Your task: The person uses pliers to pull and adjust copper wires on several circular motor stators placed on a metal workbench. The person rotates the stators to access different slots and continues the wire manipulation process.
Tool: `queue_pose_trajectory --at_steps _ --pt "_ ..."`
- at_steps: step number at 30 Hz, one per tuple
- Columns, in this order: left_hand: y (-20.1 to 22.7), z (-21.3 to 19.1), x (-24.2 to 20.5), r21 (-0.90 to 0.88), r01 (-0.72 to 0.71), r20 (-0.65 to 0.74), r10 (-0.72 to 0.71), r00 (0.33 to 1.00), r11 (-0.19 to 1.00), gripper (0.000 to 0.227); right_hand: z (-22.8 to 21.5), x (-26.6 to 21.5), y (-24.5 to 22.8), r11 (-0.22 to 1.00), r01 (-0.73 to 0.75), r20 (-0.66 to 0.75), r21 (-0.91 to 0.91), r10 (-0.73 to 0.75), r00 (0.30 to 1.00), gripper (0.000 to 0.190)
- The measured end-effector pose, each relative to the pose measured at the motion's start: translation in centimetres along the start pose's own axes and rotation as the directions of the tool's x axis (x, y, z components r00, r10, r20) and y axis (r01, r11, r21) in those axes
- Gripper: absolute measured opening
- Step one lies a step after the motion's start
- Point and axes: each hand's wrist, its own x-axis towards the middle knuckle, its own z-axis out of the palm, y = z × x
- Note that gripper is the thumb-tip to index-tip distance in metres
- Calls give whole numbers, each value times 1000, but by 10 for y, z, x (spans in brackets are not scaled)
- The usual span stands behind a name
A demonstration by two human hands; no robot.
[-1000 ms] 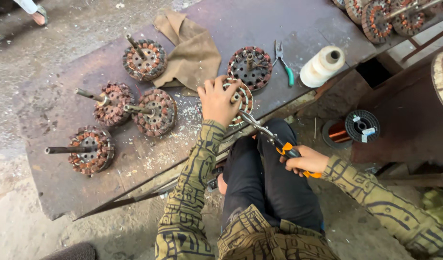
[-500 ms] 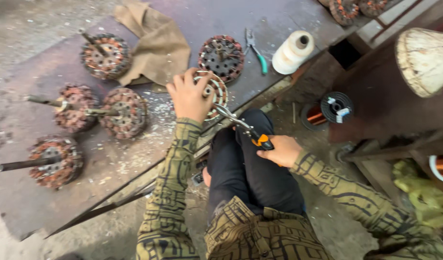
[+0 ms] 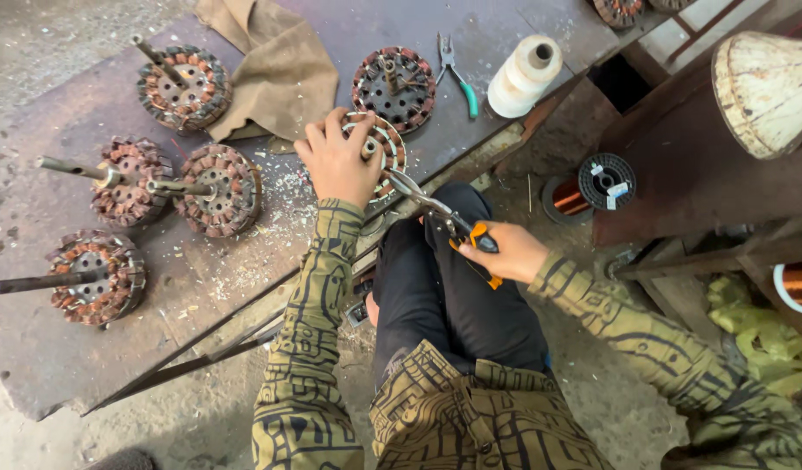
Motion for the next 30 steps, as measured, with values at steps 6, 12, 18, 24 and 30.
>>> queue_pose_trajectory --at_steps 6,12,18,24,30 --pt "-8 1 2 -28 -61 50 62 997 998 39 21 -4 -2 992 117 -196 -56 -126 973 38" --pt "-9 -9 5 -64 -65 89 70 994 996 42 4 -5 -20 957 -208 175 203 174 969 37" --pt "-2 -4 7 -19 -54 100 55 993 998 37 12 -14 -21 992 125 -100 -3 -125 987 42" --pt "-5 5 8 -8 -57 86 57 995 998 33 7 2 -17 993 105 -168 -63 -114 979 41" --pt "-5 5 9 -7 -55 67 56 996 998 31 3 15 -9 932 -259 165 256 222 961 44"
